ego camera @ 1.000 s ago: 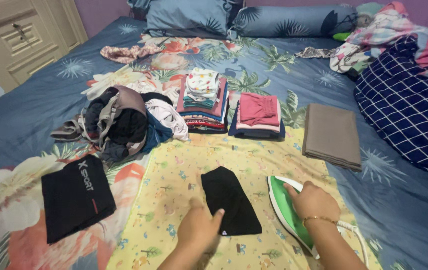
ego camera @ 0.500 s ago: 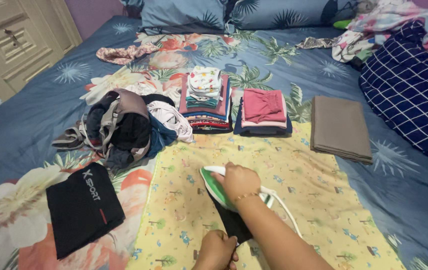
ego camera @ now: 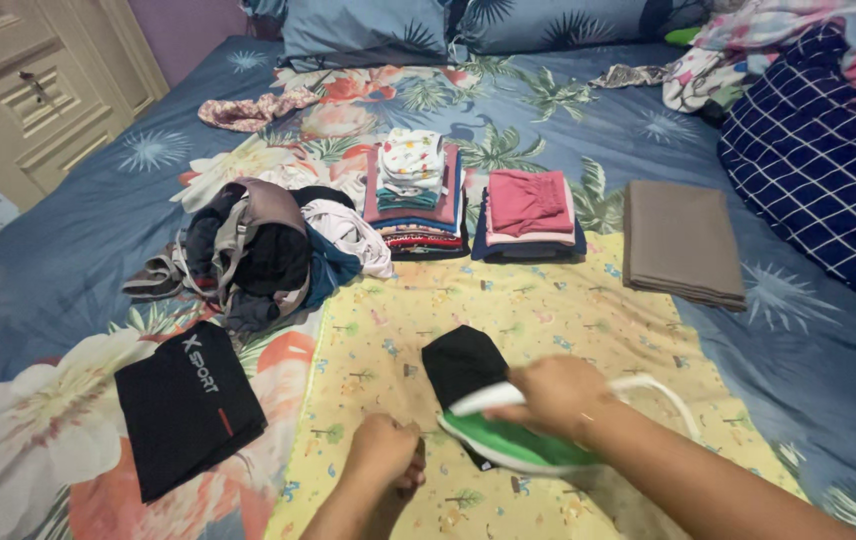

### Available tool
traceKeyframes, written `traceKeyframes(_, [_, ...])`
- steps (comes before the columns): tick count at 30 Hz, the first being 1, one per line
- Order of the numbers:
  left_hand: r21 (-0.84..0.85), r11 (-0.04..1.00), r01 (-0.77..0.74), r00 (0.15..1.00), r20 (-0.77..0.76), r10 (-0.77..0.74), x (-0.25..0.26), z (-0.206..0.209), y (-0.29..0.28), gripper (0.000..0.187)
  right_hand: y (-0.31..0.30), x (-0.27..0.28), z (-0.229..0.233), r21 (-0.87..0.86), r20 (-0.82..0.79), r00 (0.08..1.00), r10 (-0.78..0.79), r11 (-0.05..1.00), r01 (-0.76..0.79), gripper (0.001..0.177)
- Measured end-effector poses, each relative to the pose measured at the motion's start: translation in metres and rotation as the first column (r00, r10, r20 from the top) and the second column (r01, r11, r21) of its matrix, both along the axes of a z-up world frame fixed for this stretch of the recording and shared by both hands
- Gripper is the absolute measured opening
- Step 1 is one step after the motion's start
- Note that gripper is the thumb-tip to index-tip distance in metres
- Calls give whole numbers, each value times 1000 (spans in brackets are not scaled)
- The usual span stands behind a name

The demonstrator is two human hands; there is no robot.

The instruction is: The person irons several pieces of clothing on a bed using a green iron. They handle a grey cloth, a black shirt, and a white shirt, ironing each item and then folding it neatly.

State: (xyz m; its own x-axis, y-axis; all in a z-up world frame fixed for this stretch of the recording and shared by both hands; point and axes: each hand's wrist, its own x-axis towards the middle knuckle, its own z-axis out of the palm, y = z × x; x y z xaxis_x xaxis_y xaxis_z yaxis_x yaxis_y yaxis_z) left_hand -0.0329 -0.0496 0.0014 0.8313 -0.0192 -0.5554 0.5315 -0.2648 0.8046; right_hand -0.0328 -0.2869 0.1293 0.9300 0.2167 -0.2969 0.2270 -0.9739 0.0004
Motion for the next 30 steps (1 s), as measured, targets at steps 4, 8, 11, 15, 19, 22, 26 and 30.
traceKeyframes(4, [-248, 964, -92, 991, -122, 63, 33, -37, -25, 23, -65, -30, 4, -90, -9, 999, -50, 995, 49, 67])
traceKeyframes(8, [-304, 945, -118, 990, -106, 90, 51, -55, -68, 26, -100, -27, -17, -37, 182, 926, -331, 939, 343, 67])
traceKeyframes(11, [-582, 765, -275, 953, -57, 299, 41, -56, -93, 27, -99, -19, -27, 20, 217, 807, -549, 829, 558, 70])
traceKeyframes(15, [-791, 530, -305, 952, -240, 189, 63, -19, -80, 34, -93, -10, -26, 56, 131, 738, -662, 748, 661, 71])
traceKeyframes(19, [-530, 834, -154, 960, 119, 253, 92, 47, -42, 59, -97, -10, -25, 30, 125, 753, -646, 761, 648, 74])
traceKeyframes(22, [-60, 997, 51, 830, 558, -9, 96, 72, -32, 75, -94, -9, -25, 19, 121, 760, -639, 767, 642, 73])
traceKeyframes(26, [607, 766, 210, 833, 299, -465, 57, 65, -79, 72, -94, -9, -22, 33, 115, 761, -639, 768, 640, 73])
traceKeyframes(30, [597, 719, 356, 774, 242, -585, -4, 52, -92, 102, -94, -10, -23, 16, 112, 758, -643, 764, 646, 72])
